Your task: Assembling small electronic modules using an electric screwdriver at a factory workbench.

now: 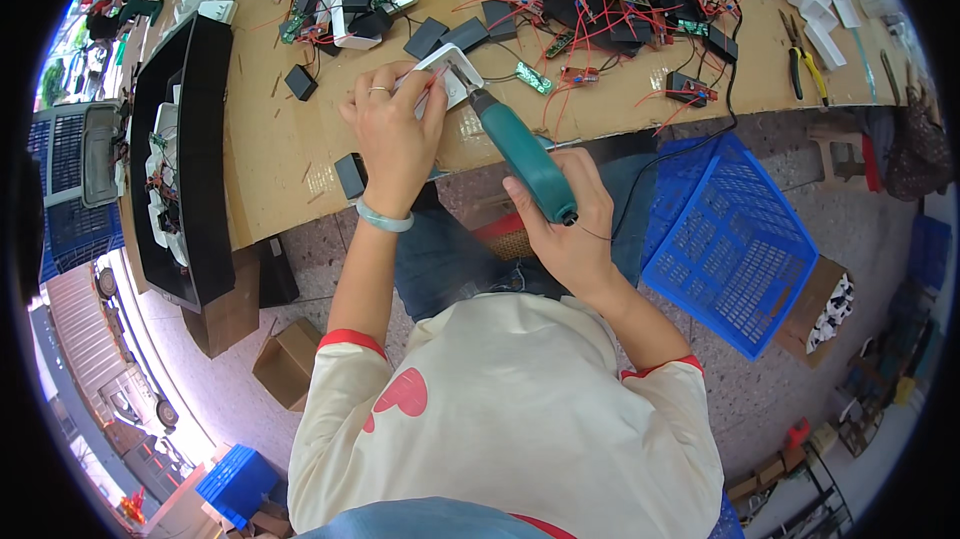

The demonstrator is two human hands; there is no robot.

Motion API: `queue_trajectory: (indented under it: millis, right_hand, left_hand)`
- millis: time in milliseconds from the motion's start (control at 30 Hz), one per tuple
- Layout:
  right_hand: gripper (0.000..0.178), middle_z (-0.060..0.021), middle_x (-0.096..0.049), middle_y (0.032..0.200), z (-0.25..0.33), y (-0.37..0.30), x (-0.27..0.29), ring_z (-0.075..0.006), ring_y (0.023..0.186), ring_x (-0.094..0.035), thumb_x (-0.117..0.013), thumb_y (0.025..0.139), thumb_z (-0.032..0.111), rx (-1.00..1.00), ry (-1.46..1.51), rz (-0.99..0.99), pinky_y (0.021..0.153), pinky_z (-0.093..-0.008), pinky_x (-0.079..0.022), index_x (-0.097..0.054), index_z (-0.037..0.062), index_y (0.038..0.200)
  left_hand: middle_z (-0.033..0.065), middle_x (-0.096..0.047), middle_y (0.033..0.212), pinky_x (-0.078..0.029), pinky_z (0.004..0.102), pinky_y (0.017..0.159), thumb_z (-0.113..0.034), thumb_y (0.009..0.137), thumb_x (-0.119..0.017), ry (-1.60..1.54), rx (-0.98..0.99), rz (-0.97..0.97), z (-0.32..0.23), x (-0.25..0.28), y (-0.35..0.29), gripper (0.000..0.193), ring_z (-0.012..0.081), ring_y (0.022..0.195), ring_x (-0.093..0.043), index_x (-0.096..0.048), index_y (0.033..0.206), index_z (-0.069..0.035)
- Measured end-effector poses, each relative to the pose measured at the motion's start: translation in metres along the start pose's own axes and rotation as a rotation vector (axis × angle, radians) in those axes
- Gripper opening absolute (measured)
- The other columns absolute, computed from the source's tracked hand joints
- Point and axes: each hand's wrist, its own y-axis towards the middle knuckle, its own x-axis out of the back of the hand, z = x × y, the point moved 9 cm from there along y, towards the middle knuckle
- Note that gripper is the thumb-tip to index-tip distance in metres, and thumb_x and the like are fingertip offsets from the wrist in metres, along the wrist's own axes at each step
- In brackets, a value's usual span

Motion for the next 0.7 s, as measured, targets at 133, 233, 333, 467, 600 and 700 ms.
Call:
queue_trajectory:
  millis: [133, 233, 333, 467, 600, 700]
  right_hand:
    - [0.024, -0.0139, -0.062, 0.093, -0.0011, -0.0016, -0.0010, -0.0264, 0.080, -0.062, -0.083, 0.091, 0.011, -0.001, -0.003, 0.018, 0.072, -0.0343, -0.050, -0.066, -0.0037, 0.097]
    - [0.023, -0.0140, -0.062, 0.093, 0.0020, -0.0010, 0.0008, -0.0267, 0.080, -0.062, -0.083, 0.091, 0.011, -0.007, -0.001, 0.007, 0.072, -0.0343, -0.050, -0.066, -0.0036, 0.096]
    - [0.023, -0.0138, -0.062, 0.093, -0.0014, -0.0019, 0.0010, -0.0264, 0.080, -0.062, -0.083, 0.091, 0.010, -0.018, -0.001, 0.005, 0.072, -0.0342, -0.050, -0.066, -0.0036, 0.096]
    - [0.023, -0.0137, -0.062, 0.093, -0.0030, -0.0028, 0.0005, -0.0263, 0.081, -0.062, -0.083, 0.091, 0.010, -0.025, -0.001, 0.006, 0.072, -0.0341, -0.050, -0.066, -0.0036, 0.097]
    - [0.023, -0.0145, -0.065, 0.098, 0.0021, -0.0037, 0.0027, -0.0267, 0.084, -0.064, -0.083, 0.090, 0.010, -0.045, 0.028, 0.002, 0.075, -0.0342, -0.052, -0.068, -0.0040, 0.102]
    - [0.024, -0.0151, -0.066, 0.101, 0.0021, -0.0068, 0.0065, -0.0270, 0.088, -0.066, -0.084, 0.090, 0.009, -0.079, 0.057, -0.008, 0.078, -0.0341, -0.053, -0.069, -0.0042, 0.105]
  left_hand:
    - [0.0071, -0.069, 0.112, -0.037, 0.0504, 0.097, -0.021, 0.088, -0.076, -0.006, 0.000, 0.003, 0.0004, -0.0004, -0.0002, 0.012, 0.0300, 0.108, -0.058, -0.078, 0.095, -0.011]
    - [0.0077, -0.069, 0.112, -0.037, 0.0509, 0.097, -0.021, 0.088, -0.076, -0.001, -0.002, -0.004, 0.0002, -0.0001, 0.0001, 0.013, 0.0302, 0.108, -0.058, -0.078, 0.095, -0.010]
    - [0.0081, -0.069, 0.112, -0.037, 0.0514, 0.097, -0.021, 0.088, -0.076, -0.002, 0.003, -0.005, 0.0003, -0.0003, 0.0000, 0.013, 0.0304, 0.108, -0.058, -0.078, 0.095, -0.010]
    - [0.0084, -0.069, 0.111, -0.037, 0.0517, 0.097, -0.022, 0.089, -0.076, -0.001, 0.009, -0.001, 0.0007, -0.0014, -0.0002, 0.014, 0.0304, 0.108, -0.058, -0.078, 0.095, -0.010]
    - [0.0084, -0.069, 0.112, -0.037, 0.0518, 0.097, -0.022, 0.089, -0.076, -0.006, 0.011, 0.003, 0.0017, -0.0017, -0.0009, 0.014, 0.0304, 0.108, -0.058, -0.078, 0.095, -0.010]
    - [0.0085, -0.069, 0.112, -0.037, 0.0520, 0.097, -0.021, 0.089, -0.076, -0.011, 0.011, -0.003, -0.0001, -0.0009, 0.0003, 0.013, 0.0304, 0.109, -0.058, -0.078, 0.094, -0.010]
